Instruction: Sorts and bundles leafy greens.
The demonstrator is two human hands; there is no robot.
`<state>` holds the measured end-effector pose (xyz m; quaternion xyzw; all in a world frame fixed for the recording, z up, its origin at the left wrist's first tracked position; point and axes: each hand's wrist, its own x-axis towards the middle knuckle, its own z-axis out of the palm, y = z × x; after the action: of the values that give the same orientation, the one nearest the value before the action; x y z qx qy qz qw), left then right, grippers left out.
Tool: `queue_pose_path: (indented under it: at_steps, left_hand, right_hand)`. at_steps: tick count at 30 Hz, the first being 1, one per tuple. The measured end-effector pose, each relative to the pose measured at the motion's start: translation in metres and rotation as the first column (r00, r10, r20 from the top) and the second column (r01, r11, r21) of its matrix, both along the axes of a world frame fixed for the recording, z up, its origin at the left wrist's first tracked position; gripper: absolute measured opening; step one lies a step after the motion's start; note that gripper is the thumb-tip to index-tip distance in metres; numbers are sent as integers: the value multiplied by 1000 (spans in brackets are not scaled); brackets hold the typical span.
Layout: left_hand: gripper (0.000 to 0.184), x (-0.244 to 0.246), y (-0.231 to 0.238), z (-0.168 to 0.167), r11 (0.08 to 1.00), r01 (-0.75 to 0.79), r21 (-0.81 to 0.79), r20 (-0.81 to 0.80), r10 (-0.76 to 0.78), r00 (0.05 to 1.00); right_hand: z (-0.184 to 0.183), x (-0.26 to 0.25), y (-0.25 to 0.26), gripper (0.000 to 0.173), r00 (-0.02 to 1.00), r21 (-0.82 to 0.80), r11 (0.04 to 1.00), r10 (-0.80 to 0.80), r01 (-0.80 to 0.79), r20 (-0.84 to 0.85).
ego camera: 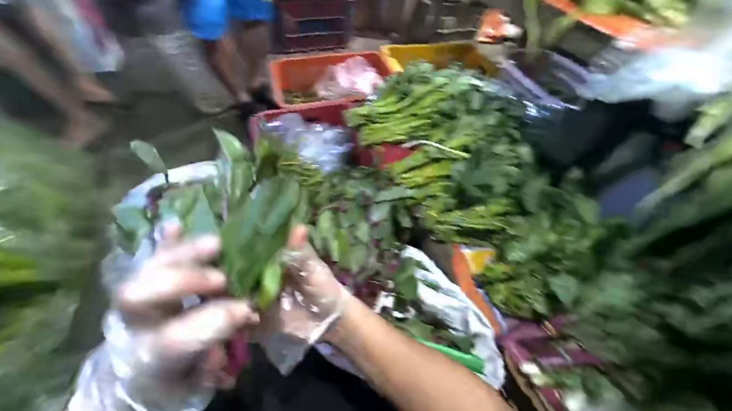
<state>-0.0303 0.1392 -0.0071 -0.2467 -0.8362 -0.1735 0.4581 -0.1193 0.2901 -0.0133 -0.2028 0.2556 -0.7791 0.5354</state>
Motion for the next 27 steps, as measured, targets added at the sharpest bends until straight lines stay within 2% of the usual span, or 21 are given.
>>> queue_pose_path:
  at_steps: [2, 5, 7, 8, 9, 10, 12, 15, 16, 18, 19, 22, 23, 25, 26, 27]
  left_hand:
    - [19, 0, 21, -21, 989, -11, -145, 116, 28, 993]
    - [35, 3, 31, -41, 962, -27, -272, 217, 89, 972]
    - [42, 6, 31, -49, 969, -9, -248, 287, 82, 954]
    - [39, 10, 29, -52, 981, -11, -195, 339, 78, 938]
    - [38, 13, 24, -55, 989, -27, -142, 399, 82, 913]
    - [38, 15, 18, -60, 995, -52, -87, 461, 86, 883]
    - [41, 20, 5, -74, 991, -135, 2, 507, 115, 854]
    - [42, 22, -7, -100, 975, -216, 49, 459, 170, 872]
    - [43, 23, -8, -108, 969, -237, 62, 465, 182, 866]
    - [47, 22, -6, -117, 958, -278, 74, 538, 196, 820]
    - [49, 20, -3, -119, 954, -290, 80, 582, 192, 790]
    - [55, 13, -3, -128, 942, -324, 85, 663, 190, 724]
    - [55, 10, -5, -129, 940, -332, 81, 672, 195, 714]
    - [53, 9, -10, -128, 934, -349, 76, 678, 208, 705]
    - [51, 10, -13, -128, 927, -365, 81, 671, 221, 708]
    - [48, 11, -15, -127, 919, -384, 89, 665, 232, 710]
  right_hand:
    - [1, -3, 9, 36, 984, 92, 985, -156, 149, 80]
    - [-7, -13, 26, 20, 914, 256, 889, -404, 380, 44]
    - [-10, -26, 47, 16, 822, 272, 789, -569, 551, -15]
    - [-15, -35, 61, 12, 748, 269, 707, -658, 655, -92]
    - [-20, -43, 78, 7, 641, 271, 586, -738, 763, -211]
    - [-26, -50, 99, 11, 506, 267, 433, -789, 861, -348]
    - [-40, -62, 148, 32, 245, 228, 128, -748, 965, -616]
    - [-64, -84, 220, 47, -138, 67, -296, -620, 953, -773]
    - [-72, -90, 244, 57, -203, 63, -414, -567, 908, -799]
    - [-91, -95, 283, 73, -204, 162, -588, -505, 793, -838]
    - [-102, -97, 299, 83, -154, 249, -632, -513, 734, -844]
    - [-125, -96, 331, 88, 88, 470, -618, -545, 630, -834]
    - [-118, -95, 334, 84, 162, 479, -631, -492, 610, -855]
    - [-96, -95, 338, 79, 317, 420, -692, -281, 586, -906]
    - [-90, -95, 342, 79, 380, 388, -708, -180, 591, -907]
    - [-91, -97, 345, 78, 404, 383, -716, -154, 584, -902]
